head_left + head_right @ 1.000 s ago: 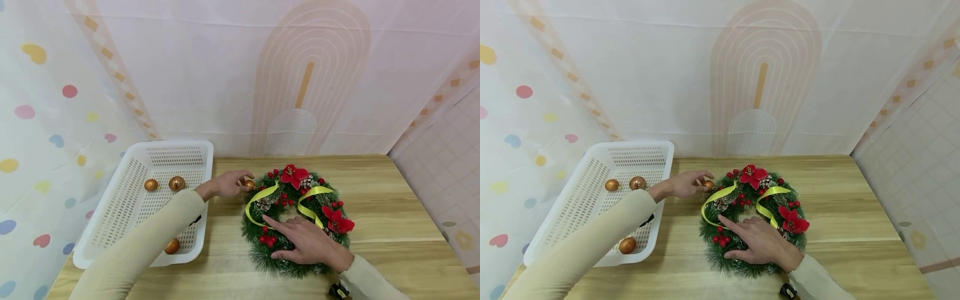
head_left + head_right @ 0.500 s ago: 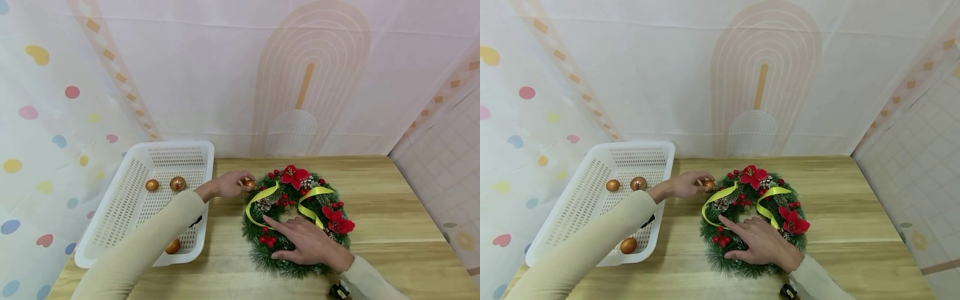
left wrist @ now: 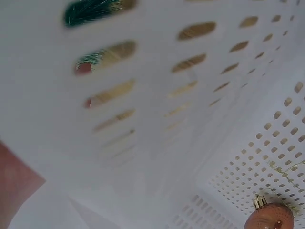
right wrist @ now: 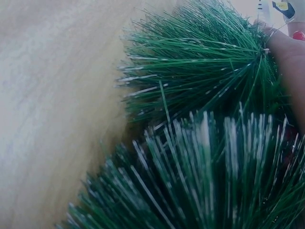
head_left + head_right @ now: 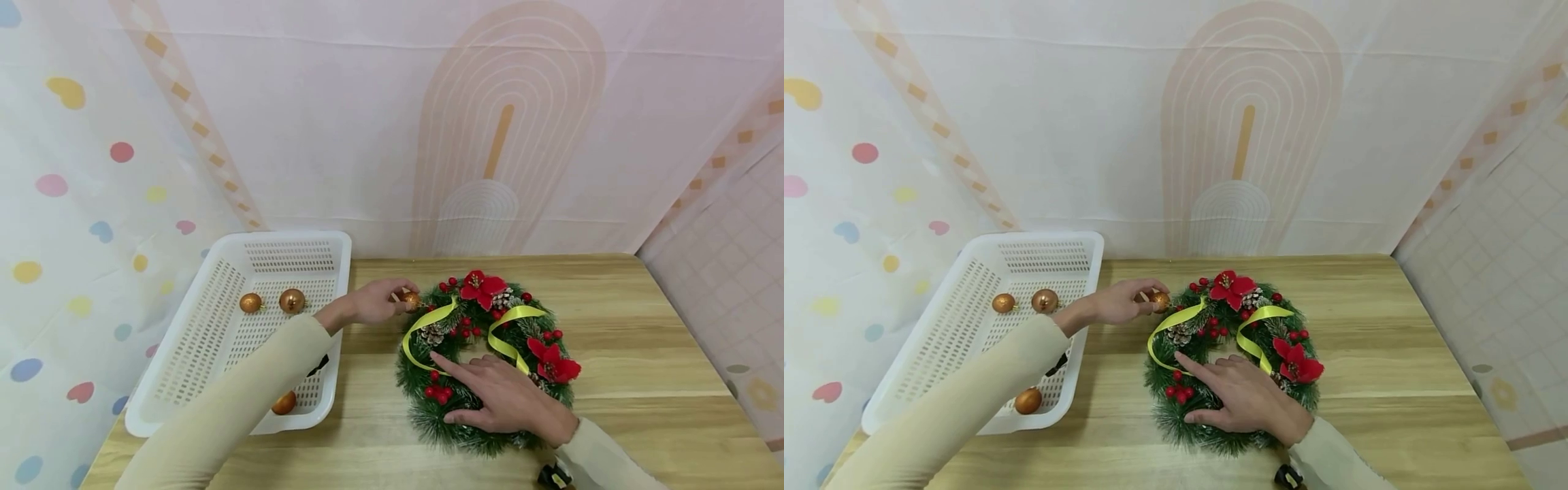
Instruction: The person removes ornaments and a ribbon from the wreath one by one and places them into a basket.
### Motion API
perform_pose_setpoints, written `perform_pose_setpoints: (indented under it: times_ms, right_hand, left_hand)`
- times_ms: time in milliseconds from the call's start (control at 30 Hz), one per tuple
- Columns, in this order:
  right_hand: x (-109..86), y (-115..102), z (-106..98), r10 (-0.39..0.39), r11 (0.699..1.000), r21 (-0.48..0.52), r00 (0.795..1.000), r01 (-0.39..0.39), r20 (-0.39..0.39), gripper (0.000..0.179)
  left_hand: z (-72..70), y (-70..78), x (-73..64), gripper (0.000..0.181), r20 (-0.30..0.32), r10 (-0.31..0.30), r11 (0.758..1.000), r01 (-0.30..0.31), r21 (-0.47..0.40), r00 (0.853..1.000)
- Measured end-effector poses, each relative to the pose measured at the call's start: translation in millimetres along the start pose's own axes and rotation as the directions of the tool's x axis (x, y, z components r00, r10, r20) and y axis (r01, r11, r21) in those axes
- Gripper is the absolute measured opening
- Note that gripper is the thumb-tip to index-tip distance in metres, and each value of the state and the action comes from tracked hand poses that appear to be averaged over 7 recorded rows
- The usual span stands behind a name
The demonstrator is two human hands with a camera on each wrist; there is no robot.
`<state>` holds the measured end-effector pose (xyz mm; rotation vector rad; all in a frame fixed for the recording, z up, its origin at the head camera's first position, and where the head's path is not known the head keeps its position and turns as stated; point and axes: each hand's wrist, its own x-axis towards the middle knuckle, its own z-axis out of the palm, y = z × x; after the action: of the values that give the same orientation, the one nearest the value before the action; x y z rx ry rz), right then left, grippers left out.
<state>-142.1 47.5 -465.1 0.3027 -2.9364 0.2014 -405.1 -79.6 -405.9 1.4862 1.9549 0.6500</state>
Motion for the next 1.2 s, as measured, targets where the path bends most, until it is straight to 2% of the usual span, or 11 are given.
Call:
perform_pose_setpoints:
  times_ms: [200,500,600,767,1033,1200]
  right_hand:
    - [-0.7,0.0,-0.5,0.008,1.000,-0.004,1.000,-0.008,0.007,0.084]
    - [0.0,-0.7,-0.7,0.004,1.000,-0.002,1.000,-0.004,0.005,0.084]
    - [0.1,-1.0,-0.6,0.006,1.000,-0.004,1.000,-0.006,0.006,0.084]
    - [-0.2,-1.5,-0.7,0.011,1.000,-0.006,1.000,-0.011,0.006,0.084]
    - [-0.2,-2.0,-1.5,0.011,1.000,0.003,1.000,-0.011,0.004,0.084]
    - [-0.3,-2.2,-1.4,0.014,1.000,0.005,1.000,-0.014,0.013,0.084]
  left_hand:
    - [-3.2,2.6,-4.9,0.035,-0.017,0.014,0.999,-0.015,-0.051,1.000]
    - [-9.2,4.6,-13.4,0.035,-0.050,0.038,0.997,-0.041,-0.072,0.998]
    - [-11.1,5.0,-17.2,0.037,-0.049,0.033,0.993,-0.039,-0.114,0.998]
    - [-15.8,5.5,-27.6,0.040,-0.062,0.028,0.983,-0.039,-0.177,0.998]
    - [-26.9,2.4,-47.4,0.040,-0.119,0.063,0.980,-0.084,-0.182,0.991]
    - [-34.9,-1.4,-60.1,0.038,-0.159,0.048,0.980,-0.077,-0.183,0.986]
